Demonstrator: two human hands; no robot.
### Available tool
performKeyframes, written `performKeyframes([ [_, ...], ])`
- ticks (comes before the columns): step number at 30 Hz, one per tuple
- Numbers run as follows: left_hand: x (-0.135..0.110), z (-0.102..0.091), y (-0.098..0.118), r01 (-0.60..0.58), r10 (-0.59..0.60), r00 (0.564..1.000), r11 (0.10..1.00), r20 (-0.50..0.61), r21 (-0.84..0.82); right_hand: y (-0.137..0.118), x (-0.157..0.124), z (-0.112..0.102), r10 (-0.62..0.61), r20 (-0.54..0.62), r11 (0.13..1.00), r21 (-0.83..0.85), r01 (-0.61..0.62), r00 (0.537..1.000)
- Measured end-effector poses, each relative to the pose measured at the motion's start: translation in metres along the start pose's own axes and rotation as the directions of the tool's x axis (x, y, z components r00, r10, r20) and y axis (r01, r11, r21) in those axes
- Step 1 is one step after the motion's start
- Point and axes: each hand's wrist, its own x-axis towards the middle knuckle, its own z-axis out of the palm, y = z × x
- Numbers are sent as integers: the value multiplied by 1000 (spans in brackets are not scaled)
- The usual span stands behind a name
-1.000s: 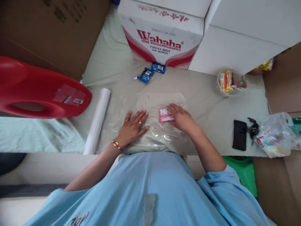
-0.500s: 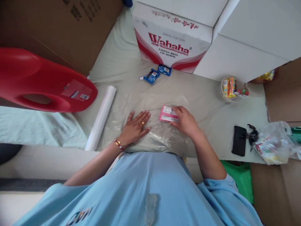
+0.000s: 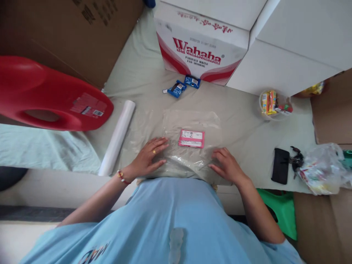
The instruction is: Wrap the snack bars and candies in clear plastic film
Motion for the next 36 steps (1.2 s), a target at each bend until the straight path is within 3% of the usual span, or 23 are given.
performKeyframes([
  [4,-23,-3,-3,-79,87,990,994,114,-72,-1,-46,17,36,-67,999,-25,-37,997],
  [8,-21,-1,-10,-25,33,993,997,111,-74,4,-49,44,73,-211,992,-88,-93,975],
  [11,-7,-9,-11,47,-30,995,985,99,-168,7,-34,37,104,-173,994,1,-105,979],
  [15,19,-30,-11,223,-195,971,946,138,-236,12,-6,1,128,-61,986,117,-121,990],
  [20,62,-45,-24,380,-362,924,900,121,-213,41,44,-29,220,-90,972,106,-210,971],
  [24,94,-43,-37,456,-447,890,881,91,-124,67,85,-27,307,-50,951,57,-304,950],
  [27,106,-40,-39,483,-485,872,875,68,39,72,104,-20,338,-5,937,-94,-337,941],
  [29,108,-36,-38,496,-505,861,859,54,129,67,109,-17,360,-53,906,-220,-362,932],
  [32,108,-30,-39,534,-542,840,831,11,154,48,112,-13,323,-234,873,-301,-385,917],
  [34,108,-28,-41,565,-564,825,821,-42,83,32,115,-7,228,-285,916,-262,-304,931],
  [36,107,-28,-41,583,-577,803,812,-150,2,17,121,3,102,-210,969,-200,-145,972],
])
